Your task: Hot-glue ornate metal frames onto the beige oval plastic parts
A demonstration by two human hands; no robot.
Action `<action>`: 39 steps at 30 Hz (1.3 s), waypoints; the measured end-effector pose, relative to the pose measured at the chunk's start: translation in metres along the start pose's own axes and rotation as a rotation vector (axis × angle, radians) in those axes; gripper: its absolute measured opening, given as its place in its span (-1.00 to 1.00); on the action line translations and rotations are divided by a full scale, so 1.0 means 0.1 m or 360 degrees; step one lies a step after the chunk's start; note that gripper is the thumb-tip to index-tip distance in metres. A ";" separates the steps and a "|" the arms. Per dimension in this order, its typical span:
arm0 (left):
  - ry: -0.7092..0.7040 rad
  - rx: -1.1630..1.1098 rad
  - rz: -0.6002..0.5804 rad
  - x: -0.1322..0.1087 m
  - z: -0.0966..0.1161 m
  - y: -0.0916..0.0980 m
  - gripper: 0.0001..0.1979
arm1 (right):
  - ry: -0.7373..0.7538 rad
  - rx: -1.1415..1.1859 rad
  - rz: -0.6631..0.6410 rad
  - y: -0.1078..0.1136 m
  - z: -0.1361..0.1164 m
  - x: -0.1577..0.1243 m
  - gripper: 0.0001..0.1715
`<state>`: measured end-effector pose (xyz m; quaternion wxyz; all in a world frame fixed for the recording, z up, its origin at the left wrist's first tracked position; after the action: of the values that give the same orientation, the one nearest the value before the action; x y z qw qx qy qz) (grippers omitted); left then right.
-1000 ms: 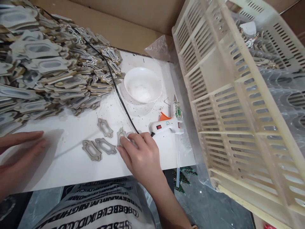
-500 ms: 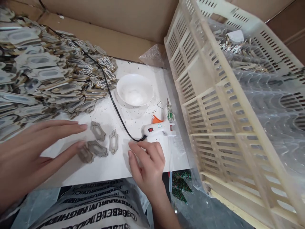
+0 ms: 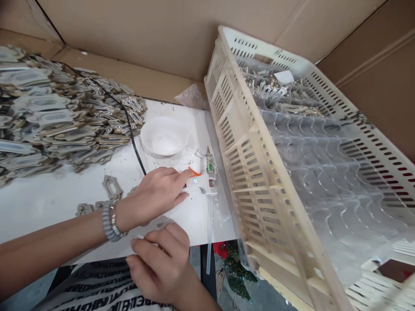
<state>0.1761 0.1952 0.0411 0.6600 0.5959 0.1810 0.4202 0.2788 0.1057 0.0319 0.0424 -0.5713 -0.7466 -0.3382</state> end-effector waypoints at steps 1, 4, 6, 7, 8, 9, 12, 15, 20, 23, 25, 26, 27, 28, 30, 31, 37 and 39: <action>-0.0002 0.0009 0.0017 0.03 0.00 -0.03 -0.65 | 0.0008 0.0033 -0.0010 0.00 0.00 -0.01 -0.79; -0.0049 -0.0014 0.0112 0.04 0.00 -0.06 -0.68 | 0.0000 0.0182 -0.0087 -0.02 0.02 -0.05 -0.75; -0.0073 -0.0054 0.0217 -0.01 -0.01 -0.02 -0.74 | -0.0008 0.0269 -0.0162 -0.04 0.04 -0.08 -0.73; -0.0075 -0.0075 0.0280 -0.04 -0.01 0.01 -0.79 | -0.0018 0.0297 -0.0182 -0.05 0.05 -0.08 -0.73; -0.0070 -0.0097 0.0348 -0.08 0.00 0.05 -0.85 | -0.0030 0.0318 -0.0193 -0.06 0.06 -0.09 -0.72; -0.0058 -0.0119 0.0421 -0.12 0.01 0.09 -0.91 | -0.0046 0.0332 -0.0187 -0.06 0.07 -0.09 -0.71; 0.0001 -0.0172 0.0646 -0.26 0.06 0.20 -0.92 | -0.0091 0.0330 -0.0115 -0.08 0.08 -0.07 -0.56; 0.0076 -0.0192 0.0858 -0.41 0.13 0.30 -0.82 | -0.0229 0.0378 0.0080 -0.09 0.11 -0.03 -0.44; 0.0190 -0.0246 0.1050 -0.59 0.23 0.35 -0.76 | -0.0538 0.0686 0.0556 -0.09 0.27 0.04 -0.62; 0.0083 -0.0328 0.1080 -0.59 0.31 0.30 -0.89 | -0.0633 0.0903 0.0400 -0.12 0.32 0.15 -0.52; 0.0043 -0.0368 0.1093 -0.57 0.34 0.27 -0.94 | -0.0809 0.1055 0.0369 -0.12 0.34 0.22 -0.50; 0.0051 -0.0380 0.1085 -0.56 0.35 0.26 -0.95 | -0.0958 0.1119 0.0400 -0.11 0.35 0.24 -0.51; 0.0063 -0.0394 0.1059 -0.57 0.34 0.27 -0.96 | -0.1066 0.1172 0.0424 -0.10 0.36 0.26 -0.53; 0.0069 -0.0407 0.1032 -0.58 0.32 0.30 -0.95 | -0.1139 0.1215 0.0420 -0.10 0.35 0.28 -0.56; 0.0082 -0.0420 0.0956 -0.67 0.23 0.39 -0.94 | -0.1153 0.1241 0.0411 -0.07 0.34 0.33 -0.64; 0.0090 -0.0406 0.0915 -0.75 0.17 0.45 -0.93 | -0.1120 0.1227 0.0416 -0.05 0.33 0.36 -0.68; 0.0143 -0.0177 0.0400 -1.40 -0.25 0.60 -0.70 | -0.0872 0.1099 0.0396 0.06 0.33 0.55 -0.71; 0.0129 -0.0160 0.0231 -1.53 -0.29 0.53 -0.61 | -0.0830 0.1098 0.0364 0.08 0.33 0.61 -0.76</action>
<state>0.0476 0.0922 0.0448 0.6490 0.5562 0.1427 0.4991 0.2753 0.1754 0.0372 0.0779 -0.6687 -0.7335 0.0929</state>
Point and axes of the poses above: each hand's wrist, its own x-axis towards the middle knuckle, its own y-axis out of the back of the hand, z = x × y, the point moved 3 cm from there along x, towards the middle knuckle, and after that the axes turned 10 degrees about -y, right-handed, at the moved point
